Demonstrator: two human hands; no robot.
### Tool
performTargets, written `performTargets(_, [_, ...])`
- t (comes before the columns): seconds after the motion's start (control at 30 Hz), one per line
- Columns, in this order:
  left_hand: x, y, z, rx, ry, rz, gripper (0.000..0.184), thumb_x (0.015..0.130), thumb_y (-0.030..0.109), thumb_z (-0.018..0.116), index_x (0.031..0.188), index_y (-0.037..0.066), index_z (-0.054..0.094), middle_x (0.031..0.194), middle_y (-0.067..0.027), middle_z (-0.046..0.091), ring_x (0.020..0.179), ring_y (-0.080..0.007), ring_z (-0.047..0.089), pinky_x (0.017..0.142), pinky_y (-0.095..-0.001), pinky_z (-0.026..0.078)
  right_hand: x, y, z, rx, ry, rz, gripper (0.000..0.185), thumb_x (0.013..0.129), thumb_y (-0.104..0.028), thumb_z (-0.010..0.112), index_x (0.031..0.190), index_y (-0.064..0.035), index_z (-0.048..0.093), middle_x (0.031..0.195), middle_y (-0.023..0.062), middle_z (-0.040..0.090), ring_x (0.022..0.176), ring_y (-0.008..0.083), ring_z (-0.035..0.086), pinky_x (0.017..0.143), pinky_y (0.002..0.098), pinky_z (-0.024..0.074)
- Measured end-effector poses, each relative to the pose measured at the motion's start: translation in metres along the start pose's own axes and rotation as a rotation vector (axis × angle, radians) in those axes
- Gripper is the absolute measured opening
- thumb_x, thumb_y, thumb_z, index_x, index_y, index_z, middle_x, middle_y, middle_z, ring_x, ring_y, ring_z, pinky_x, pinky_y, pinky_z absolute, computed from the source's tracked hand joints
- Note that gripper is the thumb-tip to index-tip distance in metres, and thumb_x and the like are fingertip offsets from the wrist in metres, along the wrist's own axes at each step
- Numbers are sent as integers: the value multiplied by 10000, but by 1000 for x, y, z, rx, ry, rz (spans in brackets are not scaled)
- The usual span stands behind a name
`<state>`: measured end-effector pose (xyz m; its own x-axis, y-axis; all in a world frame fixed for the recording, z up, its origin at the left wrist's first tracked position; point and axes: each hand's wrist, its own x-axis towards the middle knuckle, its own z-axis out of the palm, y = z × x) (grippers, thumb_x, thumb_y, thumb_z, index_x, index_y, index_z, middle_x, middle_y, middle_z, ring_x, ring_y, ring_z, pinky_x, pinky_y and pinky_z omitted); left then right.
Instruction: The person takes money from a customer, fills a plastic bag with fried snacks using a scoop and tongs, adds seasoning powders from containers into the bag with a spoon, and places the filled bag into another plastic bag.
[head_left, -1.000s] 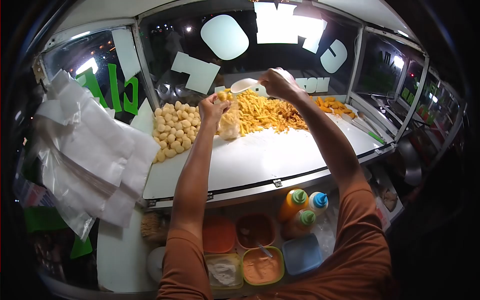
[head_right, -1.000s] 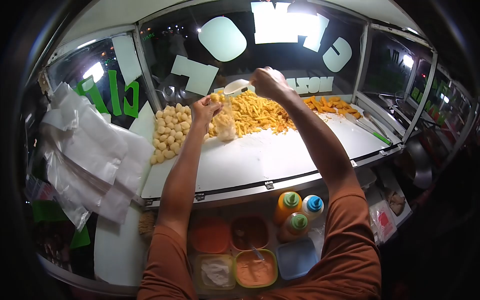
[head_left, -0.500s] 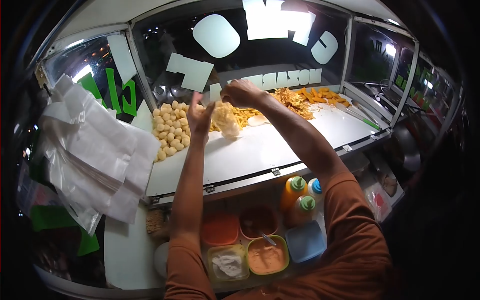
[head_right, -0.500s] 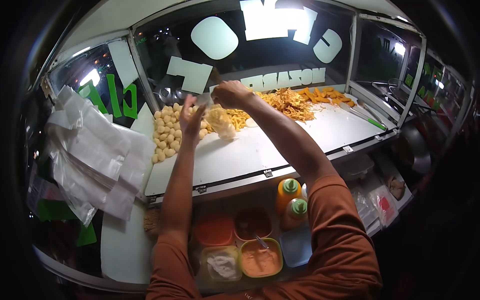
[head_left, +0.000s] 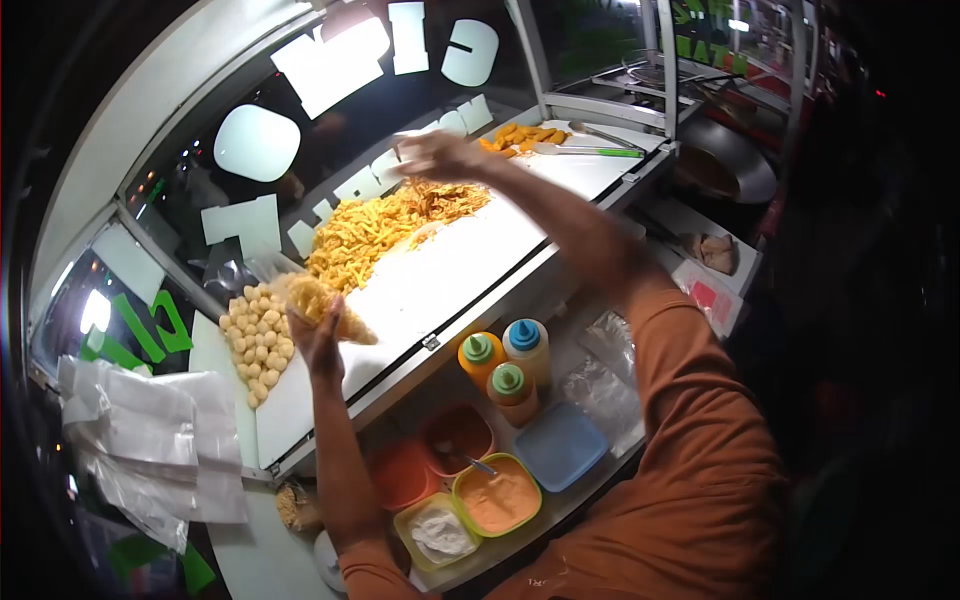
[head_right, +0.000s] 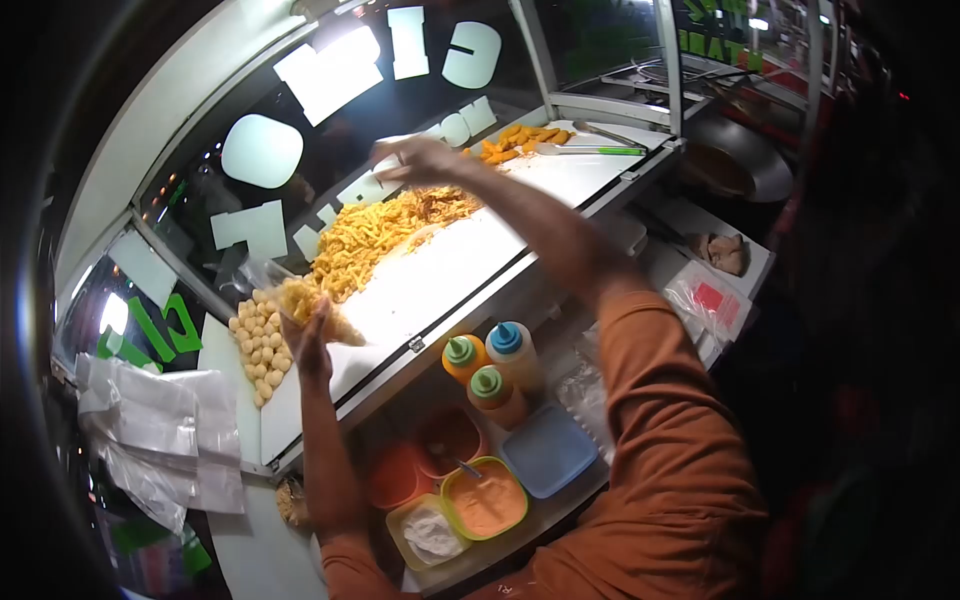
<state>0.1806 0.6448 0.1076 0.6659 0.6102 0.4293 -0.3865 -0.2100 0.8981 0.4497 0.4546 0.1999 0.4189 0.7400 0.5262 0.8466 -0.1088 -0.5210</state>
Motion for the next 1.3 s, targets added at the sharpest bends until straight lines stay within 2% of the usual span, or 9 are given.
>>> performTargets(0.07, [-17, 18, -9, 42, 53, -1, 478, 793, 25, 732, 1197, 53, 480, 1065, -37, 577, 937, -127, 574, 858, -273, 471, -33, 85, -44, -404, -159, 317, 504, 849, -511, 603, 1101, -79, 659, 998, 144, 678, 950, 267, 648, 775, 388, 501])
performTargets(0.17, [-44, 36, -32, 124, 88, -39, 438, 802, 59, 732, 1181, 51, 512, 1051, -22, 587, 934, -125, 575, 856, -267, 469, -106, 219, -83, -622, -27, 619, 552, 759, -260, 723, 1253, -79, 557, 1214, 150, 602, 1136, 310, 563, 939, 407, 460])
performTargets(0.2, [-54, 45, -27, 127, 130, -29, 455, 792, 81, 742, 1186, 48, 515, 1067, -26, 588, 945, -132, 576, 861, -276, 469, -127, 244, -93, -740, 21, 634, 612, 773, -313, 713, 1289, -51, 516, 1257, 155, 583, 1168, 313, 549, 1001, 464, 408])
performTargets(0.4, [-74, 68, 7, 306, 234, 38, 514, 769, 99, 761, 1207, 55, 497, 1070, -34, 586, 953, -139, 571, 873, -293, 470, -141, 251, -138, -787, -482, 981, 800, 800, -581, 613, 1383, -71, 416, 1405, 191, 442, 1305, 307, 416, 1062, 556, 280])
performTargets(0.6, [-65, 52, 38, 456, 195, 42, 516, 744, 44, 776, 1174, 43, 490, 1051, -58, 592, 938, -147, 593, 834, -287, 507, -155, 297, -120, -813, -137, 1028, 761, 842, -579, 565, 1394, -87, 385, 1420, 206, 411, 1339, 371, 339, 1075, 574, 255])
performTargets(0.9, [-40, 34, 50, 516, 52, 108, 708, 728, 14, 773, 1312, -4, 374, 1140, -101, 558, 1012, -166, 579, 872, -306, 511, -167, 323, -159, -725, -24, 699, 798, 782, -521, 672, 1334, 7, 443, 1291, 252, 516, 1180, 370, 530, 983, 451, 435])
performTargets(1.0, [-22, 19, 44, 548, 6, 79, 776, 702, 50, 797, 1342, 4, 361, 1159, -128, 558, 1039, -187, 576, 897, -314, 500, -155, 220, -162, -444, -244, 461, 794, 754, -501, 697, 1330, -5, 467, 1310, 219, 519, 1219, 338, 501, 1023, 383, 403])
performTargets(1.1, [-3, -11, 38, 579, 16, 20, 833, 662, 89, 819, 1356, 16, 365, 1212, -161, 540, 1102, -226, 559, 938, -332, 480, -130, 178, -117, -716, -419, 253, 769, 742, -477, 719, 1345, -69, 475, 1332, 181, 515, 1232, 300, 493, 1032, 366, 392])
performTargets(1.3, [7, -11, 38, 661, -41, -1, 909, 617, 143, 835, 1382, 40, 354, 1261, -180, 527, 1146, -274, 543, 979, -356, 447, -92, 151, -67, -998, -306, -13, 369, 779, -316, 733, 1043, -78, 634, 978, 82, 655, 934, 254, 653, 754, 380, 542])
